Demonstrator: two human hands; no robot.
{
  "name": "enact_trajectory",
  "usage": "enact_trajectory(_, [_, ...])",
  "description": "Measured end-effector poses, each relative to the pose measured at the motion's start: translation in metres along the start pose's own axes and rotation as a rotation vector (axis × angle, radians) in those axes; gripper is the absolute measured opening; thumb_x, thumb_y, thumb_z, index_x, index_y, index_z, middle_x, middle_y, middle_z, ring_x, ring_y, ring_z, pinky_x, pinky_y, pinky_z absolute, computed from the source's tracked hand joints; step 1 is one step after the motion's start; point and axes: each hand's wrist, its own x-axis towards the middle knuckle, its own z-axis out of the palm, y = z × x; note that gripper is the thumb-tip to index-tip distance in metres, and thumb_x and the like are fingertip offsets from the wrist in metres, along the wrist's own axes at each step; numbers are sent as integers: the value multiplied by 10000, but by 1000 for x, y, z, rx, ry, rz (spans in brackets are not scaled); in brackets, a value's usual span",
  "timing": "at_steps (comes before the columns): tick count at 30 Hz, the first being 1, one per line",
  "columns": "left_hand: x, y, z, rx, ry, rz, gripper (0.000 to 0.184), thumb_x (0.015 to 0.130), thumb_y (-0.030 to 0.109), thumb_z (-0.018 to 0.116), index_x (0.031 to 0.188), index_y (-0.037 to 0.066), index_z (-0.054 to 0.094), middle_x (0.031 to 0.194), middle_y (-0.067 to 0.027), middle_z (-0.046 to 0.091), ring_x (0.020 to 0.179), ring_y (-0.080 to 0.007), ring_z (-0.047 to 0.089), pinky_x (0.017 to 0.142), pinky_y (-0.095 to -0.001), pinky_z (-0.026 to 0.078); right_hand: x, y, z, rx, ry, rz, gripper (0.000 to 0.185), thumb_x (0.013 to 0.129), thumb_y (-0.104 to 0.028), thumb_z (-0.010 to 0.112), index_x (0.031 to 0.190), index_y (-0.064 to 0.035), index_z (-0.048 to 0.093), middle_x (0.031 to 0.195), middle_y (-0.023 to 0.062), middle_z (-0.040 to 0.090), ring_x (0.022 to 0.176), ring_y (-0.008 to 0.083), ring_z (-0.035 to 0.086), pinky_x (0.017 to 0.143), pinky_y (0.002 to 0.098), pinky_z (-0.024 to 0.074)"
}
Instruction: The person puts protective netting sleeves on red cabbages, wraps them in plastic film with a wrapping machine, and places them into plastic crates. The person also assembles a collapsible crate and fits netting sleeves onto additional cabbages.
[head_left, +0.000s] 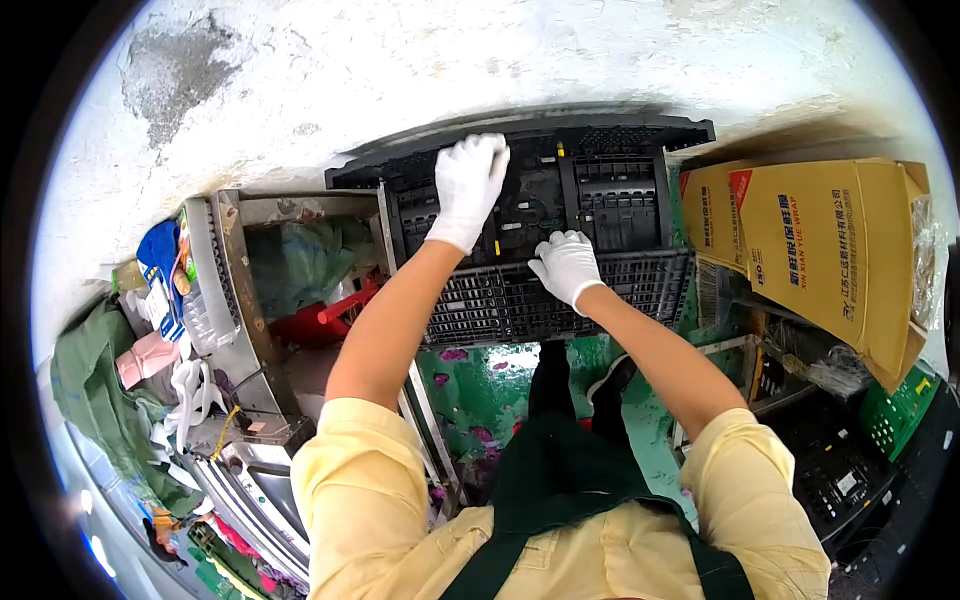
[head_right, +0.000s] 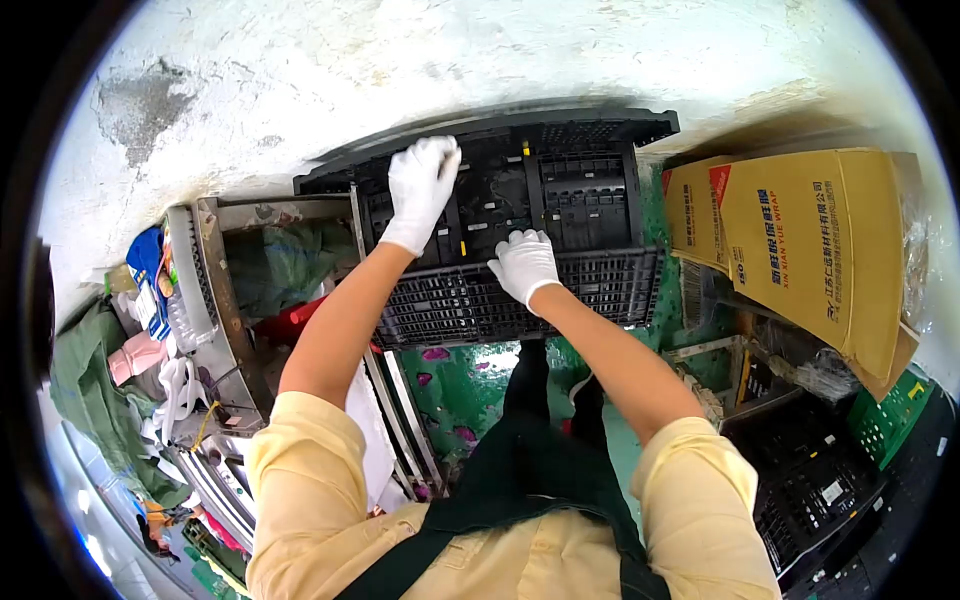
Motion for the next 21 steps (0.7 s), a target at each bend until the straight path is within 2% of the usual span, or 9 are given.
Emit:
enact_trajectory(1, [-13, 3, -12, 27, -345, -44, 118, 855, 211, 648, 791, 121, 605, 697, -66, 601, 640, -274, 609, 599, -398, 477, -16, -4, -16, 51, 27, -55, 276, 844, -350, 631, 912, -84, 661, 947, 114, 604, 974, 298, 558, 896, 438, 423])
enact_trajectory(4, [-77, 14, -29, 195, -585, 301, 110, 821, 198, 582, 723, 148, 591, 686, -31, 564, 655, -210, 602, 590, -359, 457, -70, -19, -49, 180, 94, -153, 258, 806, -348, 665, 845, -94, 682, 843, 95, 578, 909, 312, 539, 924, 427, 405])
enact_trajectory(7, [-153, 16, -23, -61, -819, 517, 117, 813, 239, 599, 775, 138, 645, 752, -35, 572, 736, -219, 587, 624, -359, 445, -117, -31, -52, 155, 31, -237, 253, 798, -358, 668, 837, -107, 672, 839, 79, 573, 906, 282, 542, 975, 428, 376])
enact_trajectory(10, [-186, 24, -28, -61, -1151, 612, 286, 779, 357, 682, 957, 133, 688, 960, -74, 611, 1029, -254, 575, 927, -443, 441, -152, -38, -46, 102, -17, -335, 254, 802, -361, 665, 818, -107, 658, 828, 64, 581, 898, 259, 566, 996, 432, 386])
enact_trajectory(11, [-184, 27, -28, 13, -1220, 631, 335, 812, 416, 651, 982, 130, 694, 1027, -83, 617, 1098, -263, 547, 1058, -488, 347, -160, -39, -44, 101, -27, -368, 253, 799, -358, 669, 820, -106, 659, 826, 61, 583, 889, 254, 572, 975, 430, 402])
enact_trajectory(14, [-178, 38, -29, 38, -1138, 678, 376, 829, 470, 619, 977, 133, 698, 1039, -85, 625, 1107, -262, 544, 1109, -503, 283, -158, -33, -43, 122, -39, -388, 271, 821, -360, 647, 800, -90, 661, 819, 66, 596, 869, 257, 585, 869, 414, 461])
enact_trajectory(17, [-168, 51, -24, 66, -1279, 665, 418, 848, 522, 570, 982, 150, 704, 1013, -73, 647, 1090, -257, 556, 1124, -501, 250, -119, -12, -28, 387, -280, -343, 376, 900, -387, 526, 767, -64, 665, 850, 106, 625, 865, 291, 587, 750, 418, 487])
enact_trajectory(19, [-164, 52, -19, 90, -1314, 690, 492, 843, 575, 539, 905, 125, 727, 970, -63, 662, 1013, -241, 585, 1110, -478, 272, -88, 1, -14, 316, -203, -343, 358, 896, -385, 532, 806, -71, 680, 897, 116, 628, 904, 299, 583, 760, 426, 487])
enact_trajectory(21, [-173, 45, -15, 77, -1291, 660, 530, 833, 598, 534, 854, 106, 730, 960, -69, 665, 998, -239, 586, 1098, -468, 286, -56, 9, -1, -41, -263, -412, 261, 870, -341, 575, 894, -114, 702, 985, 88, 624, 1017, 289, 561, 900, 467, 444])
